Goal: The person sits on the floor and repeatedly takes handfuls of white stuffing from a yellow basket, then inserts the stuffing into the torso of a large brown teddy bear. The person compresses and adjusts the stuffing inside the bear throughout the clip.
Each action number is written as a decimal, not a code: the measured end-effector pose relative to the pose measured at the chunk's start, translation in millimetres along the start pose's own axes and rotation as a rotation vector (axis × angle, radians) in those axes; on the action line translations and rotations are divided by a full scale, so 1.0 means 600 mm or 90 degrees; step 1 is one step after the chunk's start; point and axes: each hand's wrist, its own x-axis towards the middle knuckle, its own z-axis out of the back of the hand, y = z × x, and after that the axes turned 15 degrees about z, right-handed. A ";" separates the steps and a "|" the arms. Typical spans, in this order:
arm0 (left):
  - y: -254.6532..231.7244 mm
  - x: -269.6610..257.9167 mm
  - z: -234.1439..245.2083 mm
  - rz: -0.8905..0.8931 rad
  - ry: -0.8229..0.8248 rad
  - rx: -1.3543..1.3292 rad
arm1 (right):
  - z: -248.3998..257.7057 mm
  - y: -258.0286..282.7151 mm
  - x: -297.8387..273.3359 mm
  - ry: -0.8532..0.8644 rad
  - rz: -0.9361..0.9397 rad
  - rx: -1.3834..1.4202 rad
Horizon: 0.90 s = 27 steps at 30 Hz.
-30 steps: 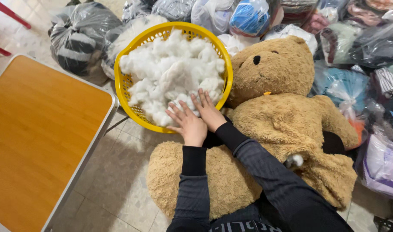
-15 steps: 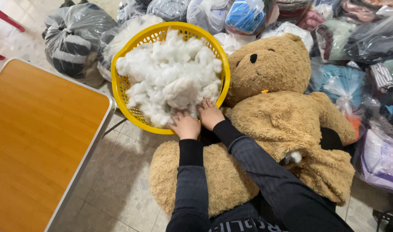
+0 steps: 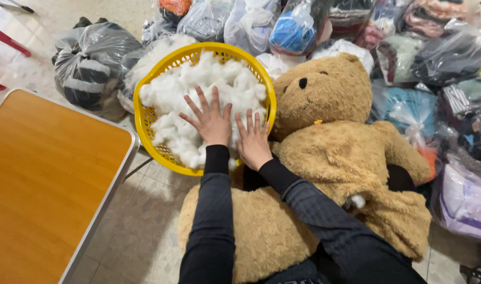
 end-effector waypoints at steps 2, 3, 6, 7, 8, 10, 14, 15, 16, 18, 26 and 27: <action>0.026 0.033 -0.028 0.006 0.001 -0.008 | -0.003 -0.006 0.036 -0.002 0.024 -0.027; 0.040 0.049 -0.040 0.014 0.007 0.008 | -0.005 -0.010 0.055 0.006 0.041 -0.046; 0.079 0.084 -0.070 0.034 0.036 0.063 | -0.016 -0.023 0.117 0.104 0.047 -0.082; 0.092 0.088 -0.076 0.041 0.054 0.087 | -0.022 -0.027 0.137 0.149 0.041 -0.091; 0.104 0.095 -0.081 0.046 0.070 0.110 | -0.028 -0.031 0.156 0.171 0.033 -0.085; 0.121 0.098 -0.096 0.090 0.126 0.142 | -0.039 -0.045 0.176 0.220 0.016 -0.071; 0.153 0.096 -0.151 0.187 0.283 0.179 | -0.085 -0.069 0.203 0.308 -0.033 -0.063; 0.161 0.100 -0.171 0.210 0.321 0.156 | -0.100 -0.074 0.207 0.338 -0.046 -0.071; 0.168 0.099 -0.194 0.235 0.363 0.133 | -0.117 -0.077 0.206 0.371 -0.059 -0.079; 0.187 0.089 -0.237 0.249 0.397 0.127 | -0.150 -0.084 0.205 0.395 -0.068 -0.091; 0.249 0.048 -0.408 0.178 0.360 0.083 | -0.289 -0.130 0.207 0.574 -0.161 -0.079; 0.251 0.045 -0.427 0.201 0.441 0.123 | -0.304 -0.139 0.206 0.587 -0.176 -0.071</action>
